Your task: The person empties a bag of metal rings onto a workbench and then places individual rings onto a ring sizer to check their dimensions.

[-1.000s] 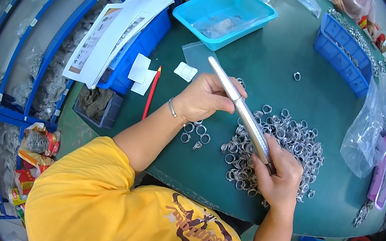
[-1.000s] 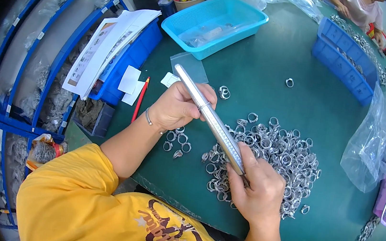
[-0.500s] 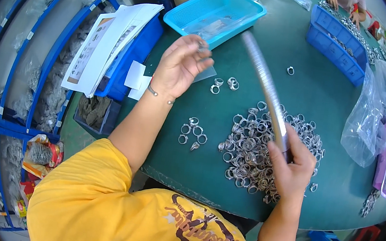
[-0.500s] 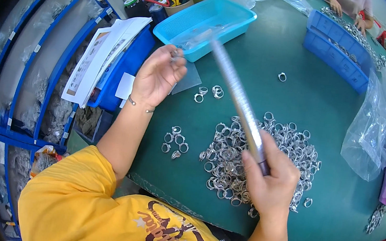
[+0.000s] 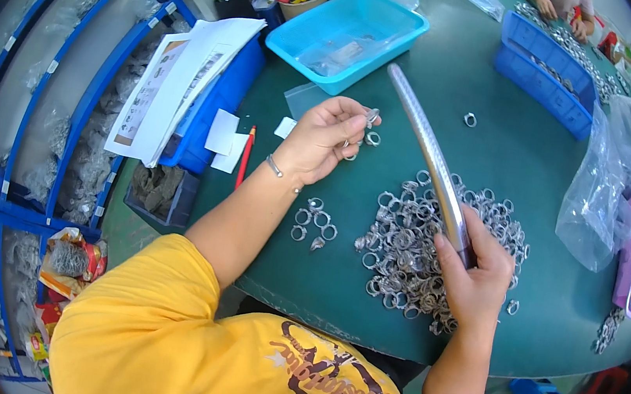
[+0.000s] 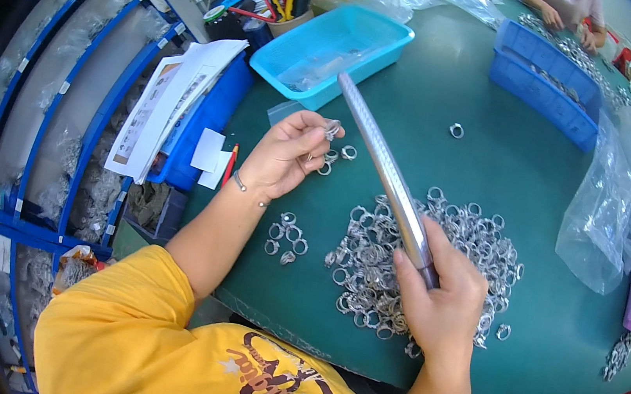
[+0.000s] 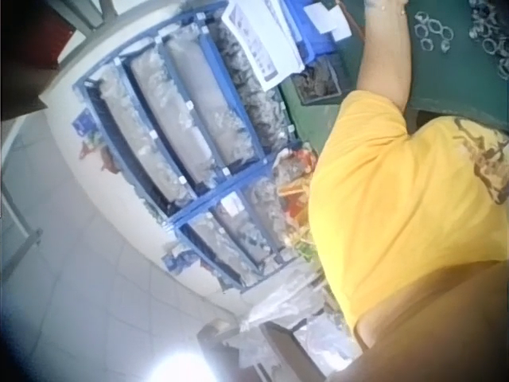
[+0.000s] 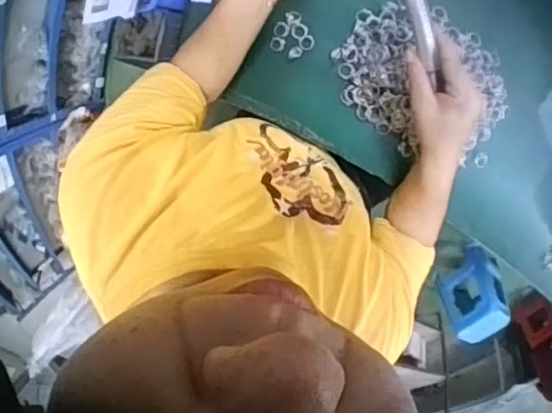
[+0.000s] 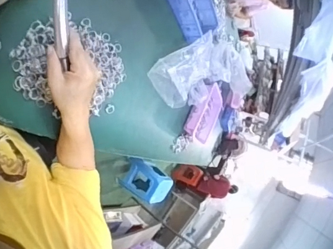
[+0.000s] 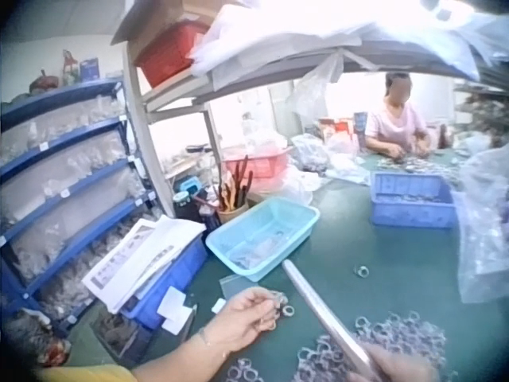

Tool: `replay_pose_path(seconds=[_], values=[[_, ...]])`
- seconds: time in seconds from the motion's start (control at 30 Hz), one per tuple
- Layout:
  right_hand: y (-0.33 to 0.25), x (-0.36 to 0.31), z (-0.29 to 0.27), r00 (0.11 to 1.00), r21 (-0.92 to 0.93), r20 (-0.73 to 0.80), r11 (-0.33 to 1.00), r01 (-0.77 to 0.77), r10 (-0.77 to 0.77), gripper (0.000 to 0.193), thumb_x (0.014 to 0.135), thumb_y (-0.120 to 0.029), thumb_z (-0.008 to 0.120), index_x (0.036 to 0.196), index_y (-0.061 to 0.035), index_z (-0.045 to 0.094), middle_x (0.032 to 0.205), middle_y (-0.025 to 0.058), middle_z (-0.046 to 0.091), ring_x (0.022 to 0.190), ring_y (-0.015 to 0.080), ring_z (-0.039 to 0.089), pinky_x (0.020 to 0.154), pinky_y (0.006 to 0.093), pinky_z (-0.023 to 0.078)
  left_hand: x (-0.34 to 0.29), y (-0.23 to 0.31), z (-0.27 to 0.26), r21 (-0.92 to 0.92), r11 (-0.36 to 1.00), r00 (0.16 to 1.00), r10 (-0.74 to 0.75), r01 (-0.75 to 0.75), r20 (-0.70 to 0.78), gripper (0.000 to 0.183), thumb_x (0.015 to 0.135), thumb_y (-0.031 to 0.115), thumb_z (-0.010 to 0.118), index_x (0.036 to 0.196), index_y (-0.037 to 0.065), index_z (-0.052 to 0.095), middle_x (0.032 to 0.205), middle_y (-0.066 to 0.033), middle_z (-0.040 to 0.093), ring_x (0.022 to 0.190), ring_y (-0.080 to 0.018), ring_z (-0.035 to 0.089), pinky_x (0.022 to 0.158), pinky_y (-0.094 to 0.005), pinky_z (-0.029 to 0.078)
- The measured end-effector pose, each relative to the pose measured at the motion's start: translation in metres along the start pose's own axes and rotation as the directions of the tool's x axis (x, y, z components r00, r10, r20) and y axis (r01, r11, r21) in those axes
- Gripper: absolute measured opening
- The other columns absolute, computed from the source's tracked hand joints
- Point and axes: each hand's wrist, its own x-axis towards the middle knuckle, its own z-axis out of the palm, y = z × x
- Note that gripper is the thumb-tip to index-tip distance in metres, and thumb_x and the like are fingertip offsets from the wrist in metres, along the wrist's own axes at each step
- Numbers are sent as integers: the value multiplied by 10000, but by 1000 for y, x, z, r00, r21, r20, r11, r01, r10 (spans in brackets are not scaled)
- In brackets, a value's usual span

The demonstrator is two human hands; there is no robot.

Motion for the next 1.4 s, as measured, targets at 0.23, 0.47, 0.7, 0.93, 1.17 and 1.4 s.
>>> replay_pose_path(seconds=[0.23,0.47,0.7,0.93,1.17,1.4], values=[[-6,-7,3,985,-67,149,993,100,-89,383,667,-52,705,1038,-5,623,649,117,584,526,207,554,507,290,442,-4,5,-10,-331,939,991,117,-90,62,270,855,80,576,1118,44,522,1076,-158,549,660,-81,395,568,-199,371],[-4,-5,12,971,-53,145,978,200,-191,395,668,-50,705,1054,-25,622,597,98,544,498,216,539,469,300,433,-21,-4,17,-41,998,983,-41,49,179,489,748,-30,648,1198,9,461,1003,-182,623,634,-97,546,496,-176,385],[-1,-6,11,961,-121,86,955,271,-262,402,656,-64,718,1048,-48,630,584,73,530,453,194,519,422,292,422,-20,-3,21,14,999,968,28,-32,247,399,727,-12,681,1101,-14,543,1026,-153,580,688,-95,525,515,-171,380],[-1,-5,14,968,-96,116,967,235,-223,395,662,-64,711,1047,-40,626,594,80,536,482,204,532,452,294,432,-19,-8,16,199,974,960,48,-106,276,319,776,54,660,1068,-18,554,911,-105,543,652,-92,482,499,-177,364],[3,0,4,1000,62,-12,998,-6,7,385,692,-44,702,1064,-2,611,642,88,570,538,127,525,525,246,431,26,37,13,-63,981,966,167,-182,-196,183,838,132,594,954,12,517,805,-66,523,558,-76,425,446,-182,310],[8,1,0,996,137,-70,990,-40,50,387,704,-32,699,1078,5,605,640,59,559,542,88,500,516,224,407,39,-13,2,965,-240,994,13,-102,108,105,720,121,690,792,51,658,796,-71,558,756,-205,560,705,-309,457]])
